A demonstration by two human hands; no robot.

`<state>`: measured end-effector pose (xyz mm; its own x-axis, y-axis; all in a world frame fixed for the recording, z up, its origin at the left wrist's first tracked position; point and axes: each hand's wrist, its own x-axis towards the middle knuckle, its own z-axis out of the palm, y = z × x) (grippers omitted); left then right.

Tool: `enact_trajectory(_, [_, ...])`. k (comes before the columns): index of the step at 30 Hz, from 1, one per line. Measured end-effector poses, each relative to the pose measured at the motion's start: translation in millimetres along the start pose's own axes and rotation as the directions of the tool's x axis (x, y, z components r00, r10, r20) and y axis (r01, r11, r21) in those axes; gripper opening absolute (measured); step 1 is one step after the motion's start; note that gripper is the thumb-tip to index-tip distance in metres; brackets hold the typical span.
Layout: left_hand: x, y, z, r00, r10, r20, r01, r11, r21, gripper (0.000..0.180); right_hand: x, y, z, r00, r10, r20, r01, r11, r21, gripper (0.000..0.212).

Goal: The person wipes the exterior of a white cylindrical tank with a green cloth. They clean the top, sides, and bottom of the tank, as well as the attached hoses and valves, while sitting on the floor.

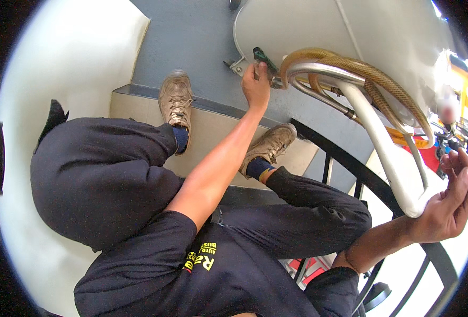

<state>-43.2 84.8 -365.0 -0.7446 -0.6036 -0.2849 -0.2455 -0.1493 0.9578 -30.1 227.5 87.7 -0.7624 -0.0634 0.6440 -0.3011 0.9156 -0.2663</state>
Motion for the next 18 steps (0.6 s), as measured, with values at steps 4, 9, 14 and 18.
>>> enact_trajectory(4, [-28.4, 38.0, 15.3, 0.995, 0.093, 0.022, -0.079, 0.936, -0.343, 0.046, -2.9, 9.8, -5.9, 0.998, -0.067, -0.009, 0.067, 0.997, -0.029, 0.029])
enact_trajectory(9, [-27.9, 68.8, 14.3, 0.990, 0.134, -0.042, -0.140, 0.934, -0.328, 0.054, -3.3, 5.5, -6.3, 0.998, -0.048, 0.031, 0.049, 0.998, -0.033, 0.030])
enact_trajectory(14, [15.0, 20.6, 7.0, 0.947, -0.231, -0.223, 0.148, 0.930, -0.335, 0.056, -3.2, -2.6, 1.6, 0.996, -0.083, 0.035, 0.084, 0.996, -0.036, 0.030])
enact_trajectory(18, [-22.5, 87.8, 18.8, 0.981, -0.095, -0.172, -0.033, 0.784, -0.619, 0.057, -8.5, 11.6, -6.7, 0.998, -0.067, 0.007, 0.067, 0.998, -0.006, 0.028])
